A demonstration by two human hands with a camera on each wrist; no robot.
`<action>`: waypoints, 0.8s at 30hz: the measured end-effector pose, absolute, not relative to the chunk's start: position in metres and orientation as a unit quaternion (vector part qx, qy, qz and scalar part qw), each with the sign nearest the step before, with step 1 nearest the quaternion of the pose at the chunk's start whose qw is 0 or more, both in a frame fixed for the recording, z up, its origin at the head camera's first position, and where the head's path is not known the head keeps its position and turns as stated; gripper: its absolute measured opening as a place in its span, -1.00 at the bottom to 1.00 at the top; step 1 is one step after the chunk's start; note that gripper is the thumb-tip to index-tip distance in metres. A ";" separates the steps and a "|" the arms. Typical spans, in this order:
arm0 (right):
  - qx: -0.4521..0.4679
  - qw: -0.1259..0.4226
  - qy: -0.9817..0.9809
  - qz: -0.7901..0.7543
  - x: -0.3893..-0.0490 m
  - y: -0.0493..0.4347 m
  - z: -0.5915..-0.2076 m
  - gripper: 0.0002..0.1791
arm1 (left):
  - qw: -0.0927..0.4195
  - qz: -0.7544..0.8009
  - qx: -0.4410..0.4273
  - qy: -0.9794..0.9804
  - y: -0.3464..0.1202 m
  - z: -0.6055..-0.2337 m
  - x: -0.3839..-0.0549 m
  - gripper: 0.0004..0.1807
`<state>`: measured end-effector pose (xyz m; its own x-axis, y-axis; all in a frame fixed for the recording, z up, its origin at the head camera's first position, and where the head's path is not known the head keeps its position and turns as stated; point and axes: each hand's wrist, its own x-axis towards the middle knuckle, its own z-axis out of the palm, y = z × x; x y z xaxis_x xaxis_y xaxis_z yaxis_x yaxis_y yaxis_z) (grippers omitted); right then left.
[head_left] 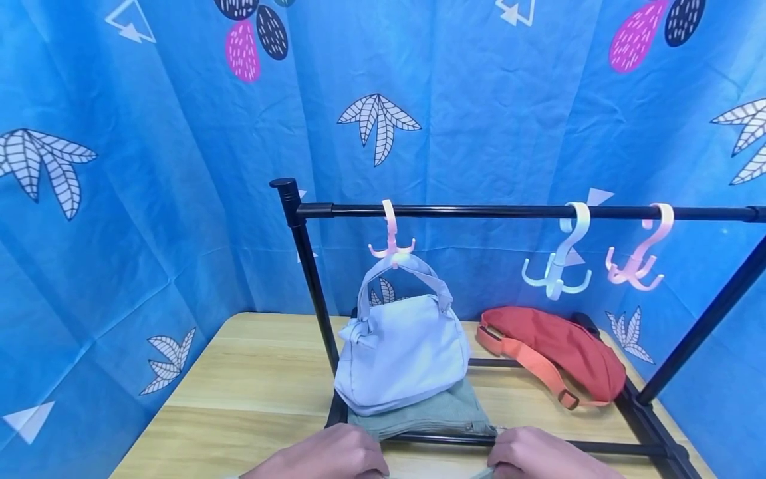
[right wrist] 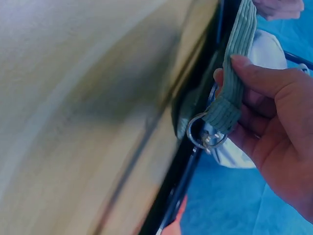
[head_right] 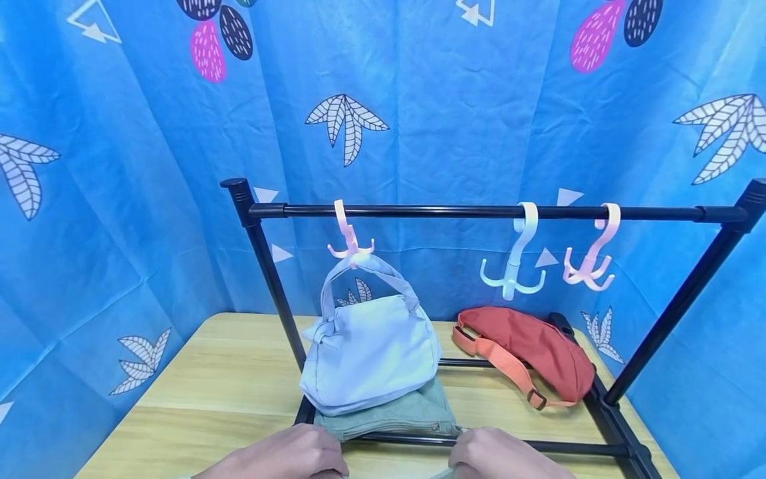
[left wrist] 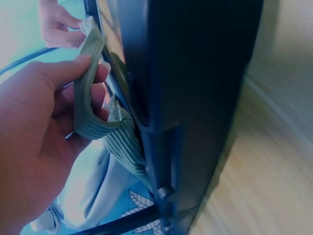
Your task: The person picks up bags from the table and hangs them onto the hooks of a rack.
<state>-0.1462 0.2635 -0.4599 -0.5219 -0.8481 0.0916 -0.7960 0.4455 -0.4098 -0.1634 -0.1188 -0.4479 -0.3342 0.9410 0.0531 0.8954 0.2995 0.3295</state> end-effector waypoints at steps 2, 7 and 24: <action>-0.460 0.085 0.857 -0.216 -0.146 0.266 -0.454 -0.84 | 0.075 0.159 0.556 0.813 -0.119 -0.446 -0.164 -0.78; -0.435 0.082 0.870 -0.216 -0.145 0.273 -0.442 -0.85 | 0.070 0.160 0.541 0.823 -0.117 -0.443 -0.165 -0.79; -0.365 0.060 0.896 -0.245 -0.136 0.286 -0.402 -0.78 | -0.031 0.228 0.499 0.836 -0.110 -0.424 -0.157 -0.76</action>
<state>-0.1357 0.2864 -0.4021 -0.7270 -0.6829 0.0720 -0.6244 0.6138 -0.4830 -0.1569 -0.1099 -0.4242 -0.4997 0.8201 0.2789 0.8482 0.3980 0.3495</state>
